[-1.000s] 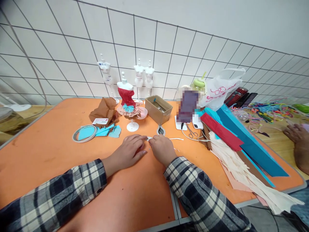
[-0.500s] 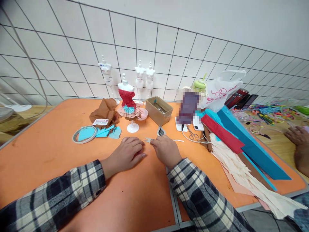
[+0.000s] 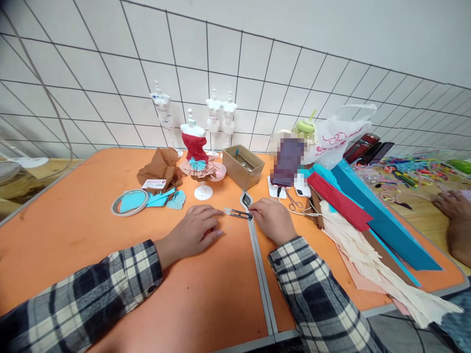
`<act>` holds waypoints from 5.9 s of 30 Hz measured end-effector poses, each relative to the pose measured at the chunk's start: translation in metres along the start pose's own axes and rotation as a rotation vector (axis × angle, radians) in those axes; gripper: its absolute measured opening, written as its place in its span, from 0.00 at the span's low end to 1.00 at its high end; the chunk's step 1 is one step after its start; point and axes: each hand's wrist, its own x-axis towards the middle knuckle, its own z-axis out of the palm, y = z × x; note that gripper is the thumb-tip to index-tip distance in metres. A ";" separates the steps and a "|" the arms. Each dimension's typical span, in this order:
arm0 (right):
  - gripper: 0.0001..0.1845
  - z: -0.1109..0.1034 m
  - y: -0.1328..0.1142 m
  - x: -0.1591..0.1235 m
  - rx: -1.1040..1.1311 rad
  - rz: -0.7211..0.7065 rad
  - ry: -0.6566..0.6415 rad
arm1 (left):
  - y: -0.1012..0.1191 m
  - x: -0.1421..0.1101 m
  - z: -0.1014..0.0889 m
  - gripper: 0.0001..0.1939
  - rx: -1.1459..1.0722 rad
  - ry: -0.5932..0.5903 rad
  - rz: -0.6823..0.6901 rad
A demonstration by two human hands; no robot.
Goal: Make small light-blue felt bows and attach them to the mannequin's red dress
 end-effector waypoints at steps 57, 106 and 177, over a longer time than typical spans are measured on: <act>0.11 0.038 -0.040 0.007 -0.023 -0.075 -0.118 | -0.009 -0.001 0.016 0.11 -0.124 -0.066 -0.088; 0.14 0.041 -0.122 -0.007 0.004 -0.553 -0.259 | -0.035 -0.078 -0.041 0.15 0.133 -0.051 -0.132; 0.10 0.062 -0.112 0.002 0.178 -0.536 -0.212 | -0.011 -0.077 -0.039 0.09 0.026 0.008 -0.024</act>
